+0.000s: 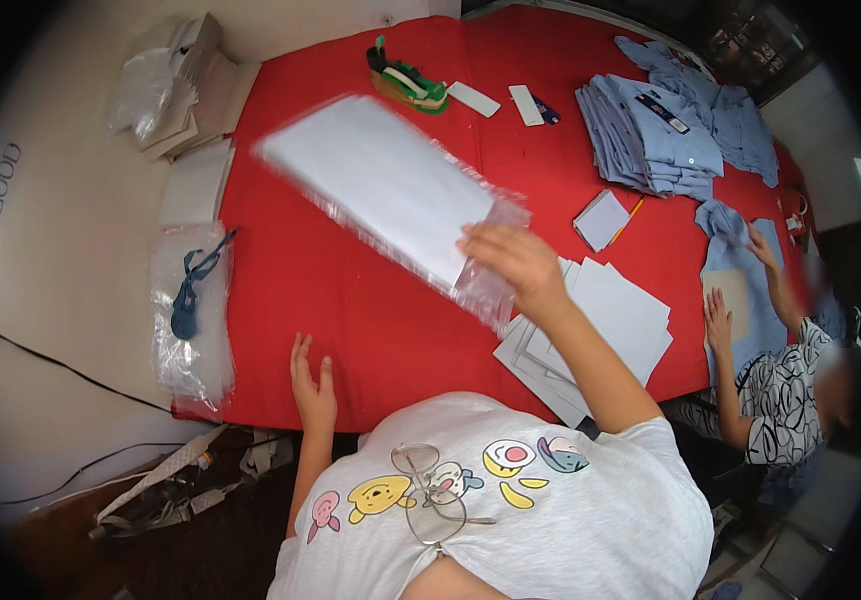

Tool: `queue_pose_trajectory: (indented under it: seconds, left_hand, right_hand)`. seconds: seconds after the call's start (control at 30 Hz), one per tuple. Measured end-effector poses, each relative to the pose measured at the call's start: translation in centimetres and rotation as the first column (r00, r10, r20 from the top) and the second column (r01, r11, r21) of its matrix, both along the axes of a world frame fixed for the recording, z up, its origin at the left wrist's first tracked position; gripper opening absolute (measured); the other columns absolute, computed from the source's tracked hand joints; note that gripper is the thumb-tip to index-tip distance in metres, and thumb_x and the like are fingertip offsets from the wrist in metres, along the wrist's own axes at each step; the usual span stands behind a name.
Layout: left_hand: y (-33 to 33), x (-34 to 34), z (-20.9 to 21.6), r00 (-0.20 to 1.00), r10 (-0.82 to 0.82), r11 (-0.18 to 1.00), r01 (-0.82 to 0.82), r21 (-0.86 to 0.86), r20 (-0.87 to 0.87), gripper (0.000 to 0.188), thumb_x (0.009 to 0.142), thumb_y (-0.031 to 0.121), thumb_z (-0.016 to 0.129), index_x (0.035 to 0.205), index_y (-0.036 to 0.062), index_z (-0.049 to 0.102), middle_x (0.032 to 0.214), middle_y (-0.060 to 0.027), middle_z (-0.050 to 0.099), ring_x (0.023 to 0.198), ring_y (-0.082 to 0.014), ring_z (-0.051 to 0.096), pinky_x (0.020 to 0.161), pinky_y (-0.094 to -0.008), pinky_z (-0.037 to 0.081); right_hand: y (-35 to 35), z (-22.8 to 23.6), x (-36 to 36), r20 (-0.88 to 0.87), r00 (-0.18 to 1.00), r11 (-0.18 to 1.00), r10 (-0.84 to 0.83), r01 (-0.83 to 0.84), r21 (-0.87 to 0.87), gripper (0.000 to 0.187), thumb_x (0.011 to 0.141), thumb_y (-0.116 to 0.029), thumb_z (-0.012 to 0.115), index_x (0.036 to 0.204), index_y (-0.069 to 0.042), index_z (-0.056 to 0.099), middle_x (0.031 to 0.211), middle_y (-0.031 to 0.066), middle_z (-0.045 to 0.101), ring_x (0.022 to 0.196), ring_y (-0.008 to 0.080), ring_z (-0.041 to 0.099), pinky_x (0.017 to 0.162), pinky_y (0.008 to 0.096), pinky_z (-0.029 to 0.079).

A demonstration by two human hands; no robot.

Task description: The person places white paper sheets into clear plastic bags, smooths the bags, and stacks the completed packages on the table.

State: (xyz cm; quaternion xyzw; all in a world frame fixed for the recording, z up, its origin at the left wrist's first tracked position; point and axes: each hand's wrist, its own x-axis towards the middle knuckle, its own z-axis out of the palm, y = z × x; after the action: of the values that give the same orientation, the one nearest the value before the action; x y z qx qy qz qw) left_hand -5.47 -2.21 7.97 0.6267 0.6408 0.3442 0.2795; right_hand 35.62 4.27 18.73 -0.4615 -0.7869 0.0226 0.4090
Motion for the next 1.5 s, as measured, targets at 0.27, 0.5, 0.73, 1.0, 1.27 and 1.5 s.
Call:
queue_pose_trajectory:
  seconds: [0.27, 0.5, 0.73, 1.0, 1.27, 1.5]
  left_hand:
    - [0.1, -6.2, -6.3, 0.942, 0.261, 0.964, -0.241, -0.115, 0.212, 0.058, 0.100, -0.004, 0.053, 0.157, 0.0001, 0.048, 0.163, -0.0217, 0.047, 0.144, -0.0359, 0.053, 0.121, -0.0444, 0.043]
    - [1.1, -5.8, -3.8, 0.959, -0.116, 0.993, 0.120, -0.002, -0.257, 0.066, 0.101, 0.020, 0.067, 0.162, 0.0083, 0.046, 0.175, -0.0228, 0.030, 0.161, -0.0437, 0.028, 0.130, -0.0589, 0.023]
    - [1.3, -4.8, -7.2, 0.704, -0.459, 0.879, 0.447, -0.165, -0.542, 0.086, 0.103, 0.058, 0.063, 0.174, 0.0234, 0.031, 0.184, -0.0170, 0.008, 0.169, -0.0413, 0.003, 0.132, -0.0661, 0.002]
    - [0.7, -5.4, -8.5, 0.706, -0.427, 0.878, 0.473, -0.072, -0.565, 0.086, 0.105, 0.060, 0.060, 0.174, 0.0173, 0.030, 0.183, -0.0201, 0.009, 0.168, -0.0445, 0.004, 0.131, -0.0683, 0.003]
    - [-0.9, -5.6, -8.5, 0.670, -0.417, 0.879, 0.470, -0.084, -0.615, 0.088, 0.106, 0.061, 0.056, 0.174, 0.0118, 0.028, 0.182, -0.0236, 0.007, 0.167, -0.0479, 0.003, 0.129, -0.0712, 0.005]
    - [-1.0, -5.9, -8.8, 0.665, -0.405, 0.880, 0.470, -0.070, -0.628, 0.088, 0.107, 0.060, 0.055, 0.174, 0.0106, 0.026, 0.182, -0.0240, 0.006, 0.167, -0.0488, 0.003, 0.129, -0.0721, 0.005]
  right_hand:
    - [-10.1, -11.1, -7.7, 0.148, 0.966, 0.850, -0.213, 0.258, -0.459, 0.043, 0.087, 0.003, 0.065, 0.127, -0.006, 0.076, 0.134, 0.0191, 0.070, 0.124, 0.0403, 0.064, 0.108, 0.0507, 0.050]
    - [-10.0, -8.4, -15.4, 0.259, 0.893, 0.522, -0.369, 0.429, -0.737, 0.057, 0.084, -0.019, 0.083, 0.131, 0.004, 0.059, 0.124, 0.0249, 0.063, 0.111, 0.0435, 0.066, 0.097, 0.0496, 0.058]
    - [-10.6, -15.2, -16.6, 0.369, 0.847, 0.463, -0.382, 0.521, -0.717, 0.051, 0.086, -0.017, 0.082, 0.120, 0.011, 0.057, 0.120, 0.0294, 0.062, 0.110, 0.0446, 0.069, 0.091, 0.0492, 0.062]
    - [-14.5, -16.9, -15.4, 0.016, 0.827, 0.598, -0.563, 0.420, -0.683, 0.034, 0.090, -0.013, 0.080, 0.116, 0.003, 0.064, 0.125, 0.0232, 0.064, 0.106, 0.0421, 0.071, 0.092, 0.0429, 0.059]
    - [-19.8, -18.1, -17.0, -0.001, 0.827, 0.741, -0.562, 0.503, -0.444, 0.025, 0.092, -0.012, 0.082, 0.109, 0.001, 0.068, 0.131, 0.0220, 0.065, 0.118, 0.0404, 0.066, 0.102, 0.0457, 0.054]
    - [-20.2, -16.2, -15.2, -0.095, 0.895, 0.808, -0.435, 0.342, -0.480, 0.018, 0.095, -0.010, 0.077, 0.106, 0.001, 0.068, 0.130, 0.0205, 0.066, 0.117, 0.0424, 0.065, 0.100, 0.0474, 0.055]
